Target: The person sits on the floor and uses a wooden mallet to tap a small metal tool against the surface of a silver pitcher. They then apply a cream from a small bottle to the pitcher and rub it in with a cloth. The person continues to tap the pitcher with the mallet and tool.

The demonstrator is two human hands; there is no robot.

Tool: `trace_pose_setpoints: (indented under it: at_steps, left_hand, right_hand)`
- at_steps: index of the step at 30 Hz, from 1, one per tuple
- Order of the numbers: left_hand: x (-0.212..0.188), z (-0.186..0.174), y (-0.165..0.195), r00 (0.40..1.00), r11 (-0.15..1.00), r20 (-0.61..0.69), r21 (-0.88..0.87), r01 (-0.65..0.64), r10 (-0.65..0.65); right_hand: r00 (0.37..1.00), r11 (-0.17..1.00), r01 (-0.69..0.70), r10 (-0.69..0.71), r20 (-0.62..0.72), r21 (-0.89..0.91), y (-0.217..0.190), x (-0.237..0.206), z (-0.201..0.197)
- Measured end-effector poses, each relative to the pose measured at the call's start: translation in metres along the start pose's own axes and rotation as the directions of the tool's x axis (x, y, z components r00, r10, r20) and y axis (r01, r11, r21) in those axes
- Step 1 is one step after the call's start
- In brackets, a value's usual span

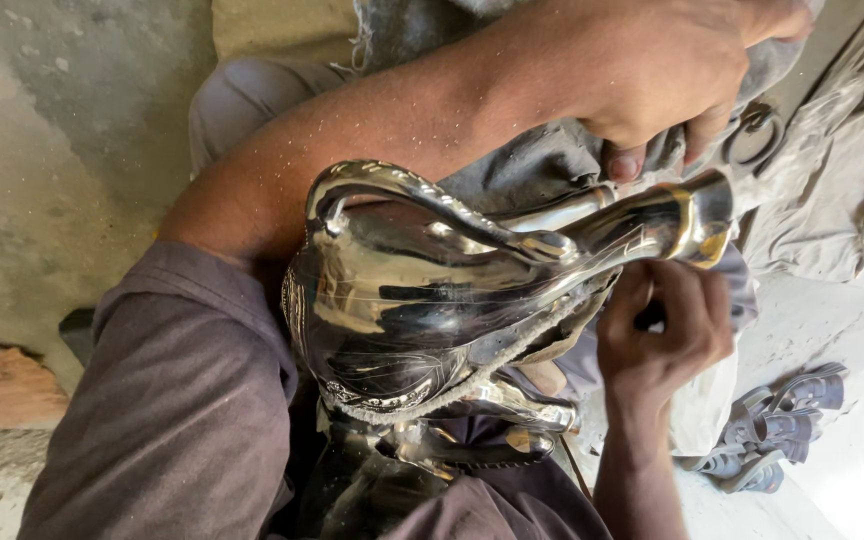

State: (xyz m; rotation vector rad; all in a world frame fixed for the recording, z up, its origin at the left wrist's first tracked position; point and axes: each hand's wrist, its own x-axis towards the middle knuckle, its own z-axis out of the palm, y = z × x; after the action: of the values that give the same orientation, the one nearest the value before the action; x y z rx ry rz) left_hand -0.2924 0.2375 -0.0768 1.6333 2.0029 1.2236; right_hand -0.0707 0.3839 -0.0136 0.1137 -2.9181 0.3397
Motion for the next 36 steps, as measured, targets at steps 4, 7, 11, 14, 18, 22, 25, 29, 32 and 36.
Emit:
trace_pose_setpoints:
  at_steps: [4, 7, 11, 14, 18, 22, 25, 29, 32, 36]
  left_hand:
    - [0.001, 0.0, 0.001, 0.997, 0.985, 0.029, -0.156, 0.081, -0.077]
    - [0.008, -0.004, 0.001, 0.997, 0.998, 0.057, -0.025, 0.058, -0.056]
    - [0.006, -0.003, 0.001, 0.998, 0.999, 0.057, -0.029, 0.042, -0.041]
    - [0.003, 0.0, 0.002, 0.997, 0.991, 0.039, -0.112, 0.07, -0.066]
    - [0.005, -0.002, -0.001, 0.998, 0.998, -0.037, -0.02, -0.051, 0.05]
    - [0.0, -0.001, 0.001, 0.999, 0.996, -0.021, -0.083, -0.028, 0.027]
    - [0.001, -0.001, 0.003, 1.0, 0.99, 0.011, -0.14, 0.028, -0.027]
    - [0.005, -0.004, 0.002, 0.999, 0.989, -0.021, -0.145, 0.027, -0.031]
    - [0.004, -0.007, 0.003, 0.998, 0.986, -0.043, -0.163, 0.035, -0.043]
    - [0.005, -0.019, 0.008, 0.991, 0.983, -0.126, -0.182, 0.018, -0.041]
  right_hand:
    - [0.996, 0.996, -0.083, 0.083, 0.013, -0.038, -0.007, 0.014, -0.003]
    - [0.995, 0.989, -0.09, 0.085, 0.045, 0.12, -0.023, 0.011, -0.011]
    - [0.999, 0.998, -0.048, 0.048, 0.003, 0.042, -0.023, 0.013, -0.006]
    - [1.0, 0.996, -0.006, 0.005, -0.017, -0.09, -0.006, 0.017, 0.002]
    - [0.997, 0.997, -0.066, 0.065, 0.03, 0.036, -0.003, 0.007, -0.003]
    - [0.998, 0.997, -0.052, 0.05, 0.039, 0.063, -0.015, 0.01, -0.007]
    - [0.992, 0.988, -0.096, 0.105, 0.068, -0.123, -0.015, 0.031, -0.012]
    - [0.989, 0.964, -0.151, 0.146, 0.037, 0.219, -0.014, 0.045, -0.034]
    - [0.966, 0.865, -0.242, 0.258, 0.024, 0.44, -0.008, 0.054, -0.038]
    - [0.935, 0.677, -0.313, 0.344, 0.089, 0.666, -0.005, 0.065, -0.032]
